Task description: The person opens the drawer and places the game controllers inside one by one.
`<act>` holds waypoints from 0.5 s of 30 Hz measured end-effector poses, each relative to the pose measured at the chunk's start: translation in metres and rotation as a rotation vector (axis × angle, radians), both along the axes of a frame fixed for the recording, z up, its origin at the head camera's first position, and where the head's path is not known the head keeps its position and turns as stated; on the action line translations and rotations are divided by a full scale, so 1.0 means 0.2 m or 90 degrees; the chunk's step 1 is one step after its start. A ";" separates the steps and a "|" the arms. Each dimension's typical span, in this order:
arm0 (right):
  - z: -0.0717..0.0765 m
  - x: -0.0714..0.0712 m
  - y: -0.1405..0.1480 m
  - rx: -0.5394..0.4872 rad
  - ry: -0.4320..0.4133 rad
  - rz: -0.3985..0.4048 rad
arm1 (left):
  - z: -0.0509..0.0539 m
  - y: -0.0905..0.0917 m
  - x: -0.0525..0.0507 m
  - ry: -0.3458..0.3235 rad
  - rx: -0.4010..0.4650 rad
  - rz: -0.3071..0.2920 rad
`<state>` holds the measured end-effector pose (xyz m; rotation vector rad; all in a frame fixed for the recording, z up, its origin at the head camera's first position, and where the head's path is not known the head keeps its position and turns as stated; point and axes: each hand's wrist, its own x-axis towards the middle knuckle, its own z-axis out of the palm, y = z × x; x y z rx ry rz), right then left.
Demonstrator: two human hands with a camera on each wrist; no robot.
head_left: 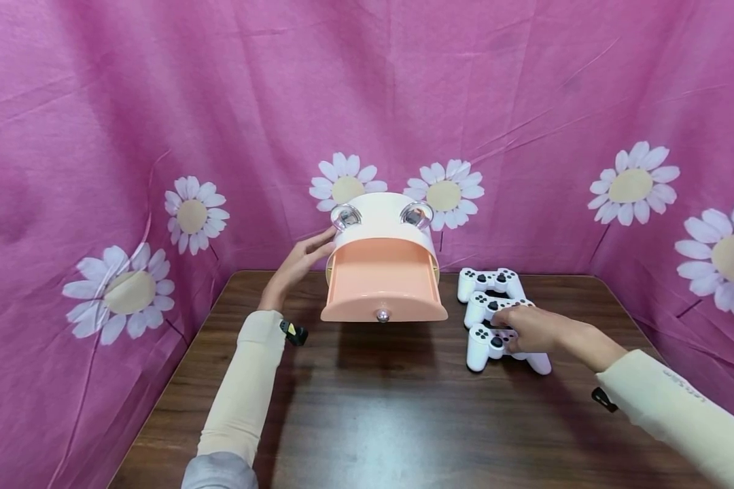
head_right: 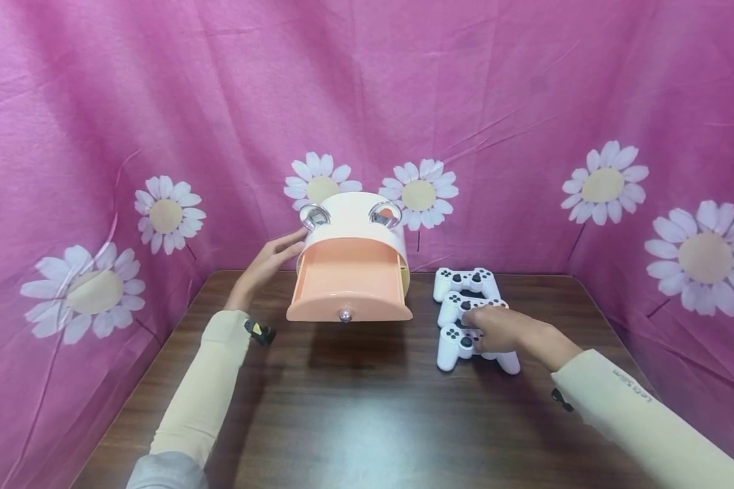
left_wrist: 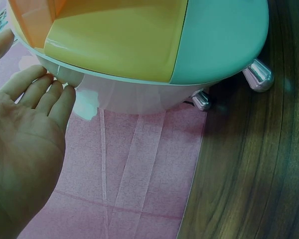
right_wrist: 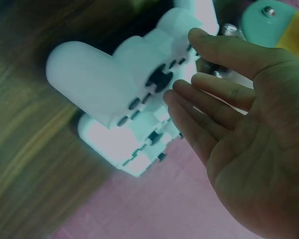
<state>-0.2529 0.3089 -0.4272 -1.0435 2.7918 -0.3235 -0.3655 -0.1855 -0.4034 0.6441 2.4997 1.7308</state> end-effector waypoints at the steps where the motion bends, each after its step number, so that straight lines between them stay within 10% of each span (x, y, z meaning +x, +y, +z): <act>1: -0.01 0.00 0.00 -0.002 0.001 0.004 | 0.00 0.00 0.00 0.001 0.000 -0.001; 15: -0.09 0.02 0.00 0.015 0.010 -0.009 | 0.00 0.00 0.00 0.005 -0.003 0.004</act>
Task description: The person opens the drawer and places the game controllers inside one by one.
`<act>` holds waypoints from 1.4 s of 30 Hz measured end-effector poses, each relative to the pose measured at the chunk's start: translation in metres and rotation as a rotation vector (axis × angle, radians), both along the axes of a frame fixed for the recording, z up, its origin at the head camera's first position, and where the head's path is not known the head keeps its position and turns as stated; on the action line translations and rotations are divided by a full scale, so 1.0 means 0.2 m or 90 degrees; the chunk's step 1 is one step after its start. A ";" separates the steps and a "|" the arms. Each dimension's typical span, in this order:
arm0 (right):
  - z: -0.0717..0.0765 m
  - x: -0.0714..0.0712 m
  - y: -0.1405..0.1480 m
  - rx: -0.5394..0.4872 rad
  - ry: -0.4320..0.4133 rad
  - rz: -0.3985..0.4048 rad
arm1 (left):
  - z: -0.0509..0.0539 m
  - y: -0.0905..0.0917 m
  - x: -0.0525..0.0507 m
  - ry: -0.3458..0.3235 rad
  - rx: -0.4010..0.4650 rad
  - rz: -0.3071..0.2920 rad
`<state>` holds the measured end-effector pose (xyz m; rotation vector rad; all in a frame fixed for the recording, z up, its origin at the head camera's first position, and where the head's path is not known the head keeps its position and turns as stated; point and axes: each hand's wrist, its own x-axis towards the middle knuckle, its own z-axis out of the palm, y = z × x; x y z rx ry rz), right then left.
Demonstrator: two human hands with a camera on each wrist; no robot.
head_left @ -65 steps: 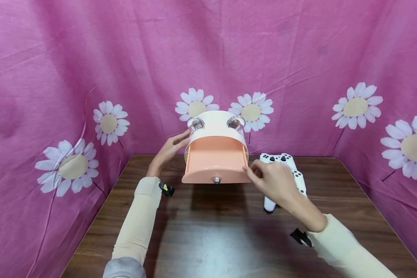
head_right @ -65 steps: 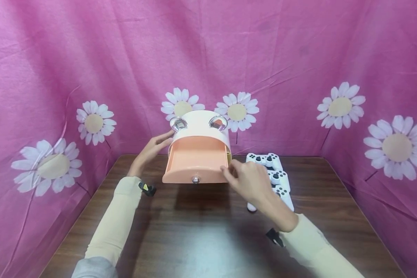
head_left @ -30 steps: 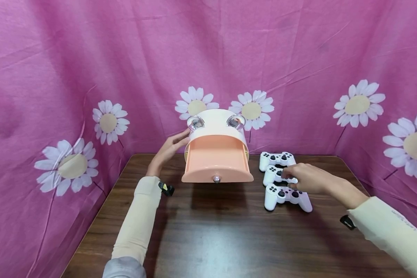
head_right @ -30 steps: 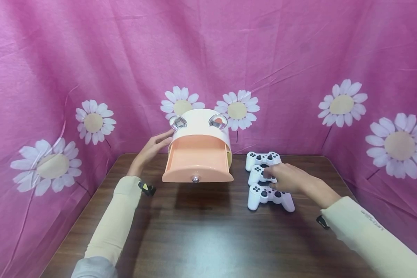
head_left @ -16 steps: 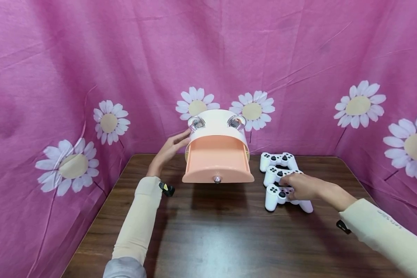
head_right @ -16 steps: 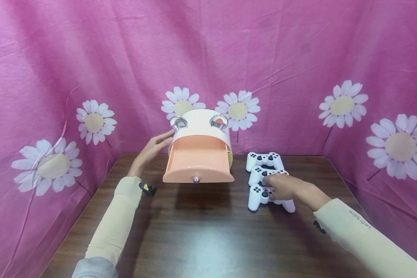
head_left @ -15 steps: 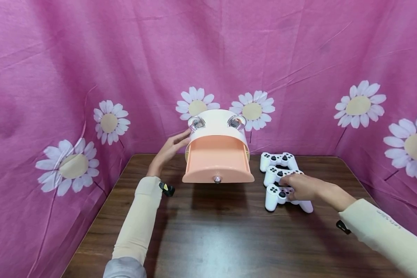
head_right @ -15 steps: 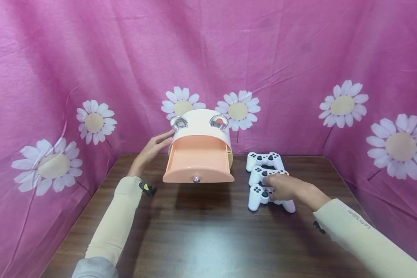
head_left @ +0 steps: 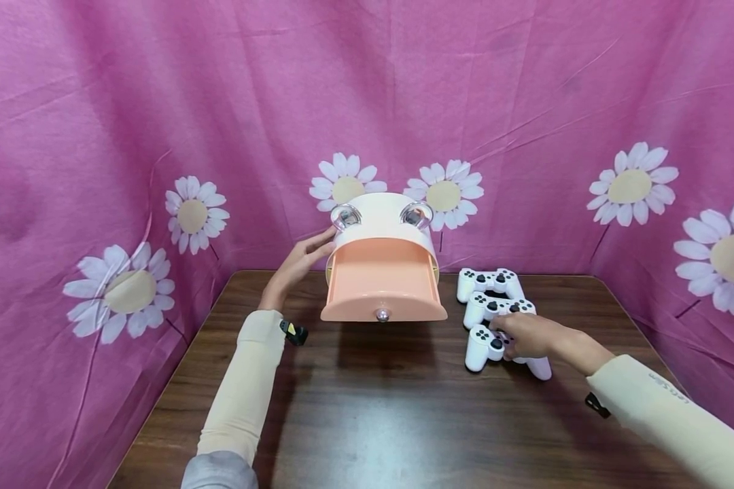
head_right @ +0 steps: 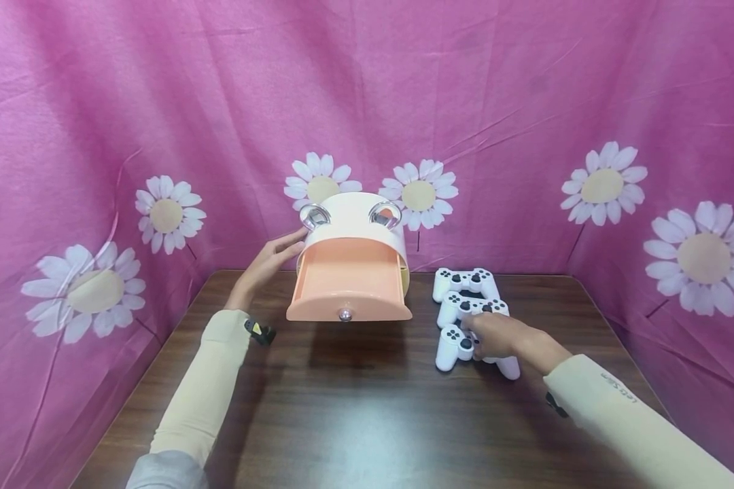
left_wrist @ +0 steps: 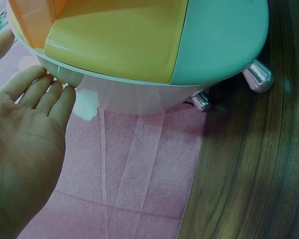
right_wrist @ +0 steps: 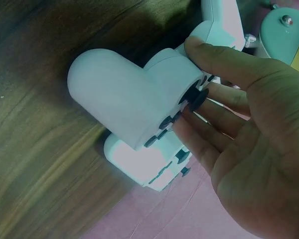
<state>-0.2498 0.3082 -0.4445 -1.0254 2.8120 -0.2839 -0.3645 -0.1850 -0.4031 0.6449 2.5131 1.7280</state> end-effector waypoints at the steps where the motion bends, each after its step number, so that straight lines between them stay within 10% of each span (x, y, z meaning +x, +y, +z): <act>1: 0.00 0.00 0.00 -0.002 -0.003 -0.001 | 0.00 0.00 0.00 0.001 0.000 0.000; 29: -0.03 -0.03 0.03 0.007 0.057 0.033 | 0.01 0.00 0.01 -0.011 -0.002 -0.012; 42: 0.12 -0.02 0.01 0.022 0.052 0.006 | -0.01 0.00 -0.01 -0.001 0.007 -0.013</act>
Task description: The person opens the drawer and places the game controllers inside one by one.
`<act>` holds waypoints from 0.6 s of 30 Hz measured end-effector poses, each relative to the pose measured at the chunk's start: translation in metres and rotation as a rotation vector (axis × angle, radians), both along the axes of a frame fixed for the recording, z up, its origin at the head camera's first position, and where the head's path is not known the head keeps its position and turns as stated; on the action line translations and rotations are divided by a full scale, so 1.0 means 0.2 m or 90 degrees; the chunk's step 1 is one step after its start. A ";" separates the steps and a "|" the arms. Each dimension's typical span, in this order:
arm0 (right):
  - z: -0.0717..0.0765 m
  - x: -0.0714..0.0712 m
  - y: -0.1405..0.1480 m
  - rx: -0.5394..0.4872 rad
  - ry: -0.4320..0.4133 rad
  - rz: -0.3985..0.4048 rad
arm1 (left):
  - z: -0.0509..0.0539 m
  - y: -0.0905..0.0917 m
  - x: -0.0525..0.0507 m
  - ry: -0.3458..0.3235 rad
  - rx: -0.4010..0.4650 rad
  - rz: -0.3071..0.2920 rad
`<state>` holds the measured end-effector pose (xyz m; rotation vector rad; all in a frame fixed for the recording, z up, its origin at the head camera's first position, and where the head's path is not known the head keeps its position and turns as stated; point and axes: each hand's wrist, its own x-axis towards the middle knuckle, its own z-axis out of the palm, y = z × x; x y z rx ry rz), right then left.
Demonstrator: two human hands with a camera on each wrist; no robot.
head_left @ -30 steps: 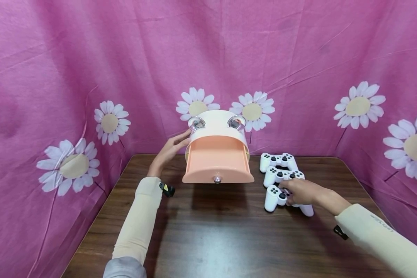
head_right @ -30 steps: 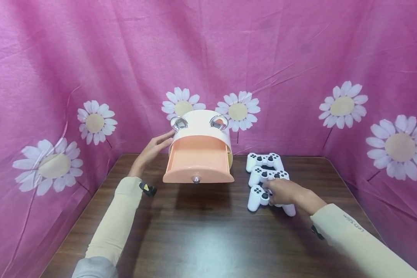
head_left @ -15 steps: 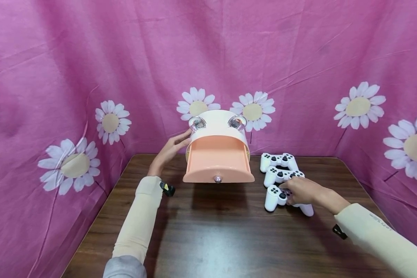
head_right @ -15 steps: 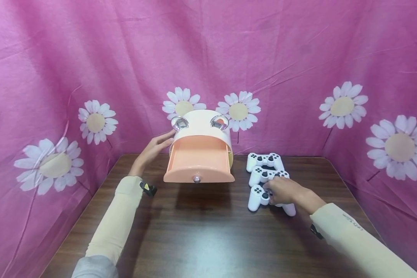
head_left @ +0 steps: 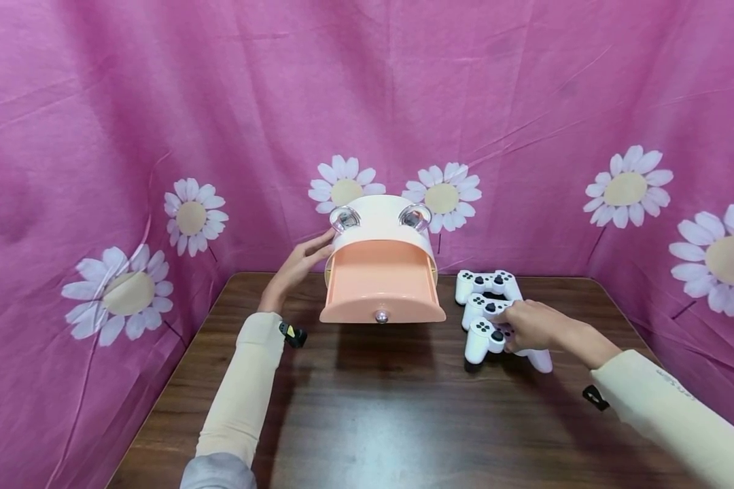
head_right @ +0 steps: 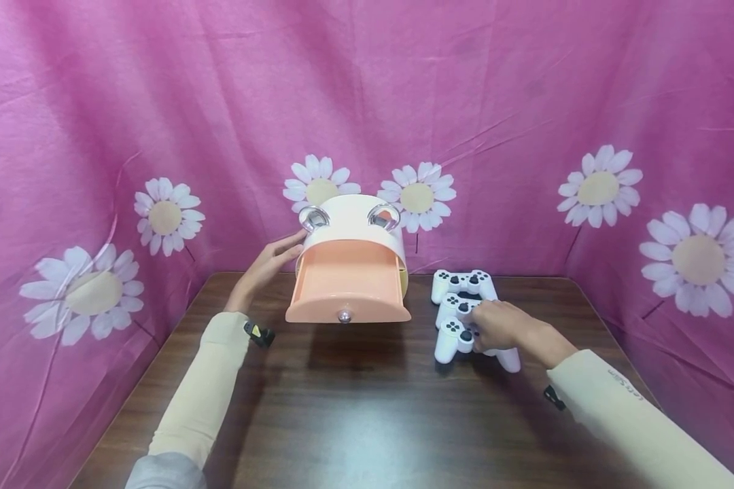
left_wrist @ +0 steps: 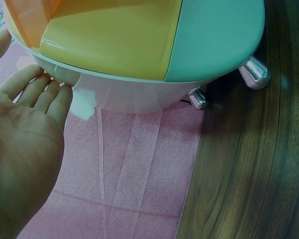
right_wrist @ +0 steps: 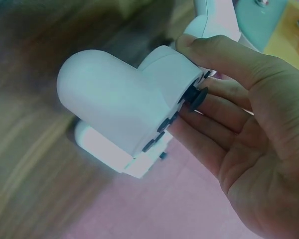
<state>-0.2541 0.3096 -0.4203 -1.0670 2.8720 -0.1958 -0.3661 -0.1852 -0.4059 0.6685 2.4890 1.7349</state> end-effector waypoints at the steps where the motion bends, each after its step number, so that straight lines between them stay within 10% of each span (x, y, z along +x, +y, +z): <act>1: 0.02 0.00 0.00 0.004 0.002 -0.003 | 0.00 0.00 0.00 0.001 0.002 -0.001; 18: 0.28 -0.02 -0.06 0.033 0.042 -0.003 | 0.01 0.00 0.00 -0.017 -0.007 -0.006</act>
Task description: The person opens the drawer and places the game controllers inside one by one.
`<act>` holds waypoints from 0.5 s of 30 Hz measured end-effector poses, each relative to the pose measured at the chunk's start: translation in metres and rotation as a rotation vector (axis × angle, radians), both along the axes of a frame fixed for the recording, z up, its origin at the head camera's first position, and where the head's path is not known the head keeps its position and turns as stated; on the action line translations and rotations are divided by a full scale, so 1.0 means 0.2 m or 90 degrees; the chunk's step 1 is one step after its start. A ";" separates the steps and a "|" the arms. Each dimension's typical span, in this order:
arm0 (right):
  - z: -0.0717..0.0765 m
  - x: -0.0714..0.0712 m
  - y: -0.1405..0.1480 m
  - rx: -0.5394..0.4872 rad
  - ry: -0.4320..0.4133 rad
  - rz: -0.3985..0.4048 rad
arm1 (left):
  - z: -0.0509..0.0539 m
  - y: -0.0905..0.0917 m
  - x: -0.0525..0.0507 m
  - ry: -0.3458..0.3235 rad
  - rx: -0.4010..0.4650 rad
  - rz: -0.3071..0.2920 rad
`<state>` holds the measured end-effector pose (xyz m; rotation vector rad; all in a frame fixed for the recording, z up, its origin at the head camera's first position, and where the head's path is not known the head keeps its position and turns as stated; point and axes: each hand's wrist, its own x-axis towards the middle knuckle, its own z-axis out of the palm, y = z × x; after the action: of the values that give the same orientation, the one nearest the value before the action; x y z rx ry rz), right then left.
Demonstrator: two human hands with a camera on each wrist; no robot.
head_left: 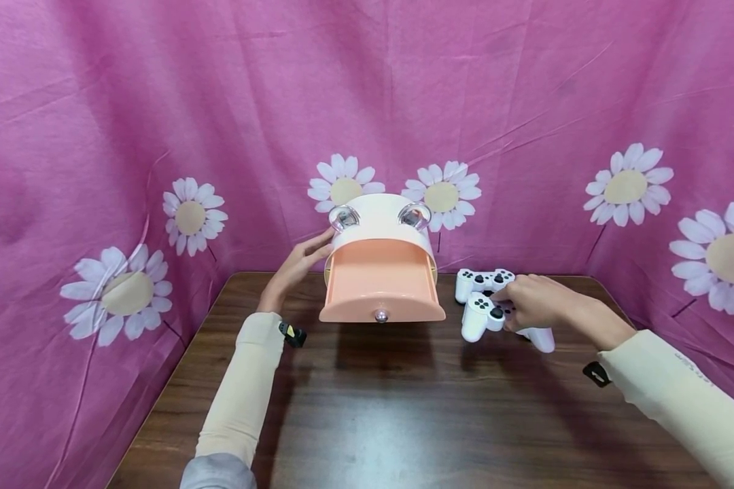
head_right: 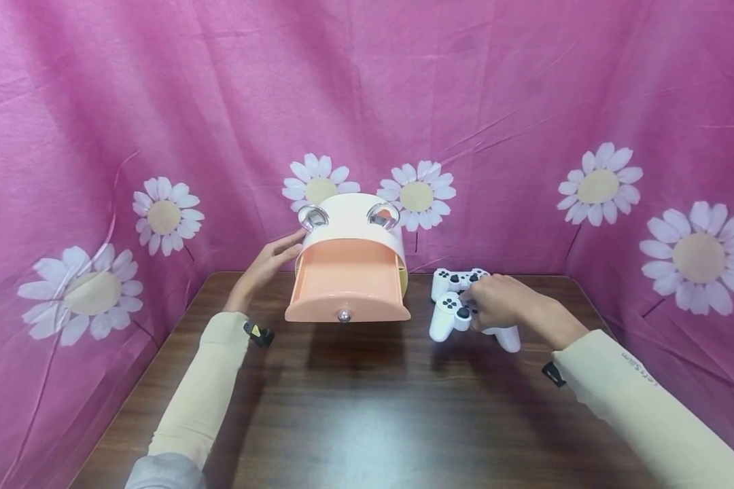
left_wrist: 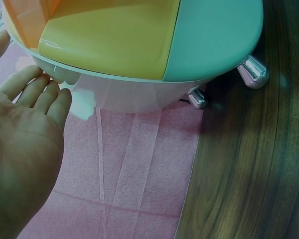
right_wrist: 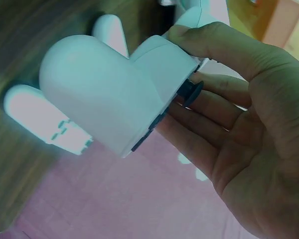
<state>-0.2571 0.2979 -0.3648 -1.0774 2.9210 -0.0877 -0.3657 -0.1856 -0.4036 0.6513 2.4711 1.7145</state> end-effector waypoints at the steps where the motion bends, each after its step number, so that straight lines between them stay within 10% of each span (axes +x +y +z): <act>1: 0.02 0.00 0.00 0.000 -0.002 -0.002 | 0.00 0.00 0.00 0.002 0.000 0.000; 8: 0.13 -0.02 -0.04 0.000 0.000 -0.003 | -0.02 0.01 0.01 0.029 0.013 0.007; 15: 0.27 -0.03 -0.07 0.003 -0.019 -0.031 | 0.12 0.04 0.13 -0.012 0.021 -0.003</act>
<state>-0.2638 0.2832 -0.3106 -0.9959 2.9195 -0.0979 -0.3390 -0.1768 -0.3787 0.6406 2.4320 1.7545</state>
